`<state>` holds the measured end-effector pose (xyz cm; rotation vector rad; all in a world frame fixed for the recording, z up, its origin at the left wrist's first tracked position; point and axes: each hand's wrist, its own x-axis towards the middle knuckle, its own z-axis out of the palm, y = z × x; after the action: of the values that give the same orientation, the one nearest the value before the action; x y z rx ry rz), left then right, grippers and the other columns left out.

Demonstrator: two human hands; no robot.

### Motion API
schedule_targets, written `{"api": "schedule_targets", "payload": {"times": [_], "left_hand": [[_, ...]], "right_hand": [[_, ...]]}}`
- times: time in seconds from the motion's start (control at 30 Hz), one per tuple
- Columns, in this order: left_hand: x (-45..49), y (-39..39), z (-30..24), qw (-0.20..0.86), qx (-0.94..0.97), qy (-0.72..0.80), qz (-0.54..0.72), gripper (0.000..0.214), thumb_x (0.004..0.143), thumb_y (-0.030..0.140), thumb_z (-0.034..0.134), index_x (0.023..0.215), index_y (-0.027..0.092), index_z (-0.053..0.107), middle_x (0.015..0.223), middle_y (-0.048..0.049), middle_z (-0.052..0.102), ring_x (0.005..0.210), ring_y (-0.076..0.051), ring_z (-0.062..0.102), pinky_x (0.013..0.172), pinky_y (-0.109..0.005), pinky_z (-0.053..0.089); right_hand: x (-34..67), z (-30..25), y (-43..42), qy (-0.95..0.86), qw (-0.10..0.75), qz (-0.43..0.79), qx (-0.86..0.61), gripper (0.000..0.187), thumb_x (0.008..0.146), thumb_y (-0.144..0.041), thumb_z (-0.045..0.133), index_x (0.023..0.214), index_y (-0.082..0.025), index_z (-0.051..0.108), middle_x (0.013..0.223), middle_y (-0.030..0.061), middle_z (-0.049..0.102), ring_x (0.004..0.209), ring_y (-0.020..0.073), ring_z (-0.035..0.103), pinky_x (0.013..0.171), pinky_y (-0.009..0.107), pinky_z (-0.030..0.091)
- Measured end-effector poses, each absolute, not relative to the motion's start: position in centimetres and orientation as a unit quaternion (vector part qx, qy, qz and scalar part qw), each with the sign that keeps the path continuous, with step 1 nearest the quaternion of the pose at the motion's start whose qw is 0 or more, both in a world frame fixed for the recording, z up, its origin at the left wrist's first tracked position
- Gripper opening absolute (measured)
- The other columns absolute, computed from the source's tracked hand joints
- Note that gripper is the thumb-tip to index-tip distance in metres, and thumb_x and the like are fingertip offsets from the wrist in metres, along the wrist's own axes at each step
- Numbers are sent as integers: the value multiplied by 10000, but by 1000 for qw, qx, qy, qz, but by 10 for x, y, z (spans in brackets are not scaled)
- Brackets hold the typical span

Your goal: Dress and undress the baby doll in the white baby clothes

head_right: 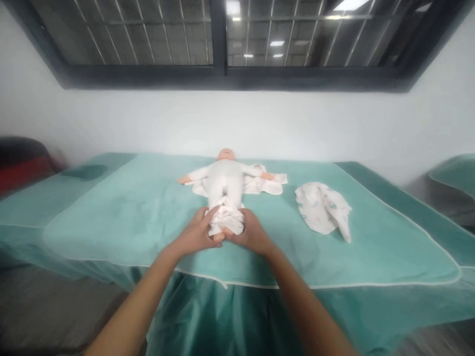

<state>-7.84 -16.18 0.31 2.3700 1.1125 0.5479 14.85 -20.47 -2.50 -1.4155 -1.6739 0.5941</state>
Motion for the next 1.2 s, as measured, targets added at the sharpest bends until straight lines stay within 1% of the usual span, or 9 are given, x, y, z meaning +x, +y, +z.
{"api": "schedule_targets", "payload": {"times": [0.3, 0.4, 0.5, 0.63, 0.73, 0.87, 1.0, 1.13, 1.2], "left_hand": [[-66, -167, -7, 209, 854, 385, 282, 662, 818, 342, 674, 1433, 220, 463, 1236, -112, 572, 1197, -294, 514, 1051, -443, 430], [-68, -170, 1, 289, 827, 383, 292, 628, 775, 342, 736, 1358, 250, 522, 1321, -67, 598, 1204, -274, 551, 1066, -413, 426], [-72, -175, 23, 380, 793, 398, 262, 557, 749, 357, 755, 1273, 275, 586, 1305, -18, 632, 1150, -261, 602, 1023, -383, 462], [-78, -182, 59, 502, 751, 380, 197, 532, 748, 377, 744, 1249, 249, 622, 1268, -24, 655, 1135, -264, 617, 972, -348, 489], [-83, -186, 77, 584, 715, 355, 146, 559, 733, 348, 746, 1267, 224, 633, 1206, -28, 685, 1123, -267, 622, 945, -332, 496], [-92, -183, 92, 629, 714, 297, 74, 551, 673, 255, 738, 1219, 222, 679, 1158, -12, 701, 1089, -270, 622, 923, -328, 498], [-98, -173, 117, 632, 738, 236, -7, 516, 715, 327, 762, 1214, 218, 685, 1163, -44, 702, 1051, -274, 636, 877, -322, 513], [-90, -171, 150, 538, 815, 186, -105, 332, 874, 477, 615, 1066, 237, 741, 1048, -35, 710, 910, -226, 635, 787, -271, 495], [-82, -173, 164, 472, 849, 209, -112, 357, 912, 524, 537, 915, 231, 741, 900, -17, 684, 771, -185, 591, 686, -250, 457]], "right_hand": [[148, -8, -207, -625, 400, 281, -609, 475, 741, -597, 698, 994, -216, 570, 898, 0, 658, 813, 188, 604, 771, 328, 481], [155, 10, -209, -618, 386, 355, -585, 444, 708, -575, 739, 918, -202, 617, 859, -5, 668, 783, 179, 592, 717, 297, 465], [163, 26, -213, -567, 370, 499, -541, 470, 658, -485, 812, 989, -179, 678, 917, 24, 707, 789, 185, 612, 695, 285, 464], [173, 39, -222, -488, 331, 668, -454, 492, 686, -434, 814, 1079, -153, 722, 996, 74, 723, 850, 205, 639, 736, 296, 480], [177, 50, -232, -473, 295, 714, -423, 434, 709, -403, 809, 1055, -152, 732, 970, 70, 725, 842, 191, 644, 759, 292, 485], [182, 76, -240, -560, 207, 680, -426, 387, 718, -402, 791, 1033, -184, 731, 977, 49, 729, 879, 220, 663, 780, 316, 498], [185, 113, -235, -689, 131, 567, -431, 338, 689, -411, 797, 971, -231, 747, 894, 5, 718, 813, 216, 645, 683, 288, 462], [182, 148, -227, -778, 54, 426, -459, 327, 674, -473, 800, 916, -261, 747, 832, 7, 699, 705, 199, 602, 593, 284, 385], [177, 161, -225, -805, 9, 355, -475, 335, 696, -540, 769, 875, -260, 733, 799, 20, 691, 655, 194, 574, 571, 296, 352]]}}
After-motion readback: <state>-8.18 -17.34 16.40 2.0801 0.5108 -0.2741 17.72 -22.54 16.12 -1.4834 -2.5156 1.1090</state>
